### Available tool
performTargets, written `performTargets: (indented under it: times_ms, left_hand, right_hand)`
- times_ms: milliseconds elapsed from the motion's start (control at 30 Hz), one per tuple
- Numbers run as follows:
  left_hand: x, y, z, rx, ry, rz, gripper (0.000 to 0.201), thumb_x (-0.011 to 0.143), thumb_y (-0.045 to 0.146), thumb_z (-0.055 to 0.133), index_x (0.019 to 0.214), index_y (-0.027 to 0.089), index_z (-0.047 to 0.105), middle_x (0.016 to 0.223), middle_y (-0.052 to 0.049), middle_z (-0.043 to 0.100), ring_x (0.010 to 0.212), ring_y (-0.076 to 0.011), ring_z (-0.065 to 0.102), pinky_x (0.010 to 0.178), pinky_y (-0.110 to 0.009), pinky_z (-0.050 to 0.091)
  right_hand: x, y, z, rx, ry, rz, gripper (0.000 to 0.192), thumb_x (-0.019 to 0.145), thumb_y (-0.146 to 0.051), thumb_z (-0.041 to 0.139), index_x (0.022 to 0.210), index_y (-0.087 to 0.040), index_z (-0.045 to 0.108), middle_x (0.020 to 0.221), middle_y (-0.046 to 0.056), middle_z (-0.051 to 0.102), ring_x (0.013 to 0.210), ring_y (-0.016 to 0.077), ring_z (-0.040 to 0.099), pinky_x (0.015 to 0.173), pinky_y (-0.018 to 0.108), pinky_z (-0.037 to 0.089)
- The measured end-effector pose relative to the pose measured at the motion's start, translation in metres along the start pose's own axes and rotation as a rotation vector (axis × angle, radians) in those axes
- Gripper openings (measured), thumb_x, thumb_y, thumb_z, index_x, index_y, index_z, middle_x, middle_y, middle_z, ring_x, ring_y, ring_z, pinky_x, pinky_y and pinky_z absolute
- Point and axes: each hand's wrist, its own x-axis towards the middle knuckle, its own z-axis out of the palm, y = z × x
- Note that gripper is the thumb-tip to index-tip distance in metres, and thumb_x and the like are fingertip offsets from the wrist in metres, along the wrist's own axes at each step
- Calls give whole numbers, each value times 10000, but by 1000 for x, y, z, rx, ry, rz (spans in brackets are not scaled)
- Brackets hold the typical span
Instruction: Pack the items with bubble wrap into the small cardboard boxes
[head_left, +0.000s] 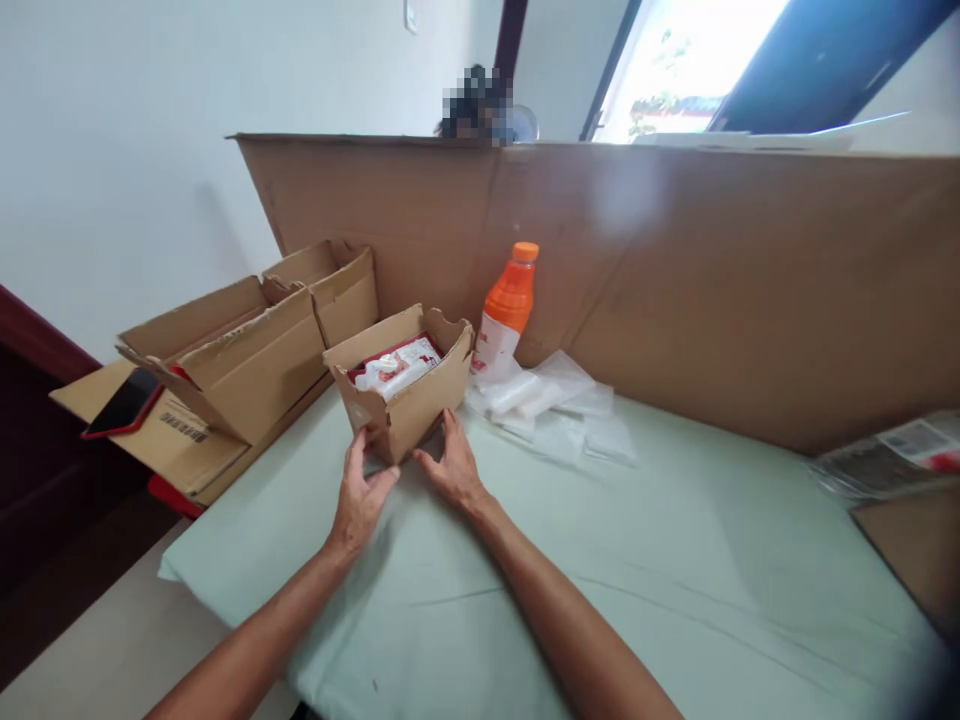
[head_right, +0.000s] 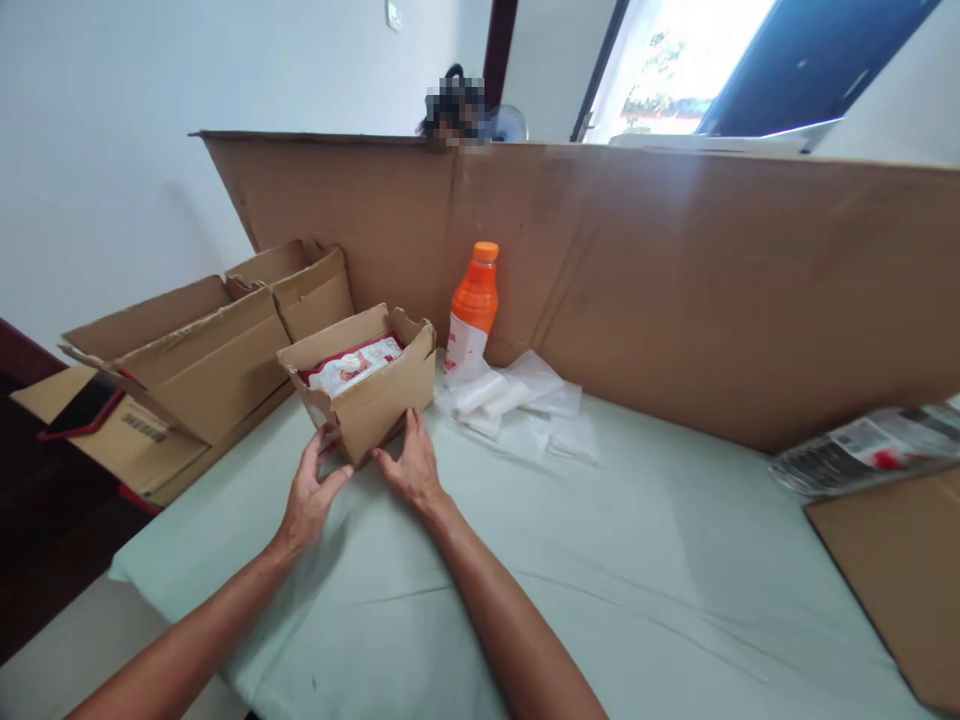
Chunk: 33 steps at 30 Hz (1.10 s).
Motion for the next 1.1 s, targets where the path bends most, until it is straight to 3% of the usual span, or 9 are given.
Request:
performTargets:
  times_ms: [100,200,367,533,767,900,1000,1100]
  left_hand:
    - [38,-7,0,9,37,37,728,828,353,656,1485,207,379,1535,-162,427,1417,-310,431,1102,-457,457]
    - [75,-17,3,32,92,58,726,824,344,660,1483,213,384,1530,-166,419,1426,-313,413,1101,-469,456]
    - [123,-39,12,60,123,58,629,846,331,635,1438,205,461,1582,-169,336,1450,-311,381,1101,-440,455]
    - [149,-58,9,75,101,44,591,871,336,610,1431,191,484,1522,-175,441,1433,-314,415,1125,-459,427]
    - [167,-65,-14,84,34,35,628,731,208,673,1351,189,579,1553,-164,420,1378,-299,492,1099,-424,461]
    - [169,-59,-19,135,57,43,613,712,215,645,1321,172,594,1461,-175,514,1302,-282,566,1049,-427,503]
    - [163,-51,-21,207,91,45,589,727,257,621,1307,156,591,1364,-174,587,1235,-265,613,1047,-427,502]
    - [145,-37,-23,301,82,20,566,705,320,604,1252,174,608,1329,-151,620,1260,-295,594,1089,-460,460]
  right_hand:
    - [30,2,16,-55,-53,-3,1165,712,-695,710,1570,-80,219,1595,278,298,1478,415,311,1163,603,327]
    - [70,-1,30,-128,-89,-16,1178,730,-705,688,1579,-75,167,1588,290,312,1466,412,337,1144,589,337]
    - [117,-15,58,-280,-54,-1,980,880,-634,548,1564,-46,163,1506,297,441,1377,387,465,1057,509,402]
    - [131,-21,75,-372,-82,19,741,995,-552,363,1500,-13,304,1432,286,524,1281,363,533,1021,468,384]
    - [126,-27,77,-457,-143,-19,666,1018,-484,367,1476,-1,400,1553,286,389,1433,363,362,1131,494,269]
    - [116,-35,70,-462,-189,-80,642,1016,-481,392,1463,-24,447,1546,270,412,1453,386,341,1161,538,245]
    - [86,-39,57,-458,-231,-147,604,1006,-488,437,1451,-82,486,1549,244,425,1460,380,349,1170,552,252]
    - [27,-43,30,-476,-263,-170,595,966,-544,521,1437,-181,517,1546,176,461,1449,329,392,1172,511,289]
